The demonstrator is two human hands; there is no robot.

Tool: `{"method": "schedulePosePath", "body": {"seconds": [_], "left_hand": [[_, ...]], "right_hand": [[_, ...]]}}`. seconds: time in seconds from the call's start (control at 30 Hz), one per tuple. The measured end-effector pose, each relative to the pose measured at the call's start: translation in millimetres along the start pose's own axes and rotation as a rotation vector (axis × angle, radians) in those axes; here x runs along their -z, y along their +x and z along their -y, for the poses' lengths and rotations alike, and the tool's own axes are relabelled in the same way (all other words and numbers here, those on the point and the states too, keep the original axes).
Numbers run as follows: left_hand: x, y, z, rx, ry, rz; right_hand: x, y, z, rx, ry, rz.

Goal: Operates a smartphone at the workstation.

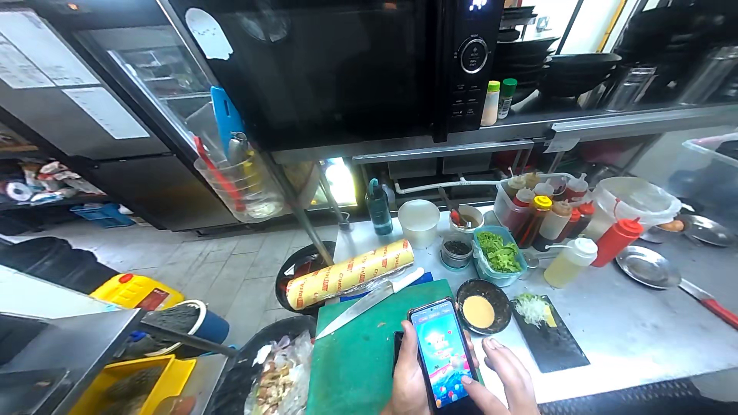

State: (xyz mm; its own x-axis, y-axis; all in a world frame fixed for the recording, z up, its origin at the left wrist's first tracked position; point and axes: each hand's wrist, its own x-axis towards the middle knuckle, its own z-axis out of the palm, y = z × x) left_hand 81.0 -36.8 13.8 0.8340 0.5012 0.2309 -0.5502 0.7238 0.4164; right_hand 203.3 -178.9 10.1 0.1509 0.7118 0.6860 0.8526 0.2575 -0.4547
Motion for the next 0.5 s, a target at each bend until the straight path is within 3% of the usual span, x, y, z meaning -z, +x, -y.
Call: {"method": "schedulePosePath", "body": {"seconds": [0.37,0.5], "left_hand": [[-11.5,1.1,-5.5,-0.055,-0.038,-0.011],[-2.5,2.7,-3.4,-0.008,-0.008,0.002]], "right_hand": [[-9.0,3.2,-1.2,0.133,0.046,0.039],[-6.1,4.1,0.0,0.061,0.009,-0.034]]}}
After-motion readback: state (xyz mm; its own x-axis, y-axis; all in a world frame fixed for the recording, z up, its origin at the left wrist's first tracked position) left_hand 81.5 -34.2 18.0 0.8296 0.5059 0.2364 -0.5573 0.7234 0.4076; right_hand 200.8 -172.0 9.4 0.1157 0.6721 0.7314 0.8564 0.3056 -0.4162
